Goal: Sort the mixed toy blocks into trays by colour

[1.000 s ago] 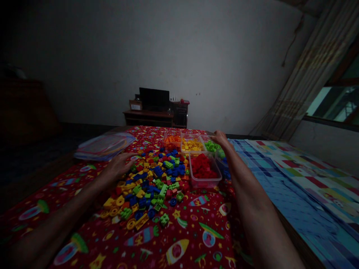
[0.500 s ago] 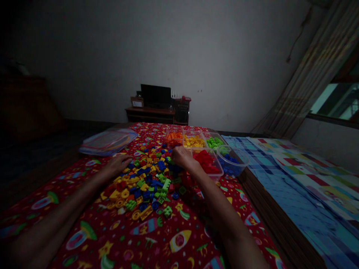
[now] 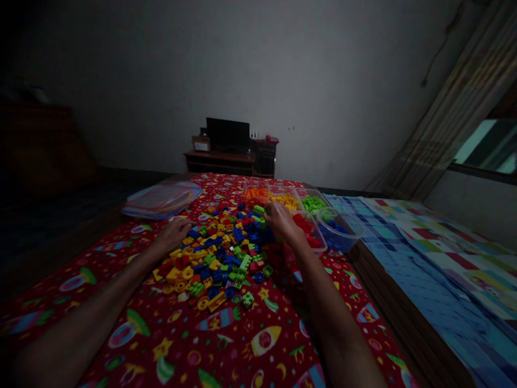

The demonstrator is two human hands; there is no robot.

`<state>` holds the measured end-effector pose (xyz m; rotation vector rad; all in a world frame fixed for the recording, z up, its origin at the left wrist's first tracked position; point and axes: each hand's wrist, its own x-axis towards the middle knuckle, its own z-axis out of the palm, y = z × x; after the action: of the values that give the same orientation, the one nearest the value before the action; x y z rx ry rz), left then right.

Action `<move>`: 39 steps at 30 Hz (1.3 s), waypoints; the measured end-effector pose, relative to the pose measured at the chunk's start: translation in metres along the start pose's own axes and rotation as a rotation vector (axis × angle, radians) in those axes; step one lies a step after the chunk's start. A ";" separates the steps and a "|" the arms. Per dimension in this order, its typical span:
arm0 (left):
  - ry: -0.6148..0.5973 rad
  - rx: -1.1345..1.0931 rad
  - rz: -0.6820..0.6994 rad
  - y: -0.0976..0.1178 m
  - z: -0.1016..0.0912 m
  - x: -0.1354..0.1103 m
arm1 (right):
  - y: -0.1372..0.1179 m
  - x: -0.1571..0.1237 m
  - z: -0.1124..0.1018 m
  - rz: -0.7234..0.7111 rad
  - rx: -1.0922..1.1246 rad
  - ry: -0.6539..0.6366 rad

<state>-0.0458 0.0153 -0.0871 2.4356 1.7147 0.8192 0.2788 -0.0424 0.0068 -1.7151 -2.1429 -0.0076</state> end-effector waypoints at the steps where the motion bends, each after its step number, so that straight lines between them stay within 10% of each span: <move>1: 0.005 -0.002 0.002 0.000 0.000 0.000 | 0.002 -0.001 0.001 0.002 0.005 -0.006; 11: 0.043 -0.010 0.005 -0.002 0.004 -0.001 | 0.001 -0.007 0.033 -0.064 -0.186 -0.116; 27: 0.027 -0.004 -0.005 0.002 0.000 -0.001 | 0.029 0.000 -0.010 -0.068 0.223 -0.123; 35: 0.030 -0.015 0.014 0.001 -0.001 -0.001 | 0.089 0.026 -0.059 0.312 -0.160 0.283; 39: 0.058 -0.025 0.021 -0.002 0.003 0.000 | 0.113 0.047 -0.074 0.497 -0.233 0.204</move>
<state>-0.0464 0.0164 -0.0901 2.4415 1.6895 0.9174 0.3984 0.0119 0.0628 -2.2312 -1.5760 -0.2910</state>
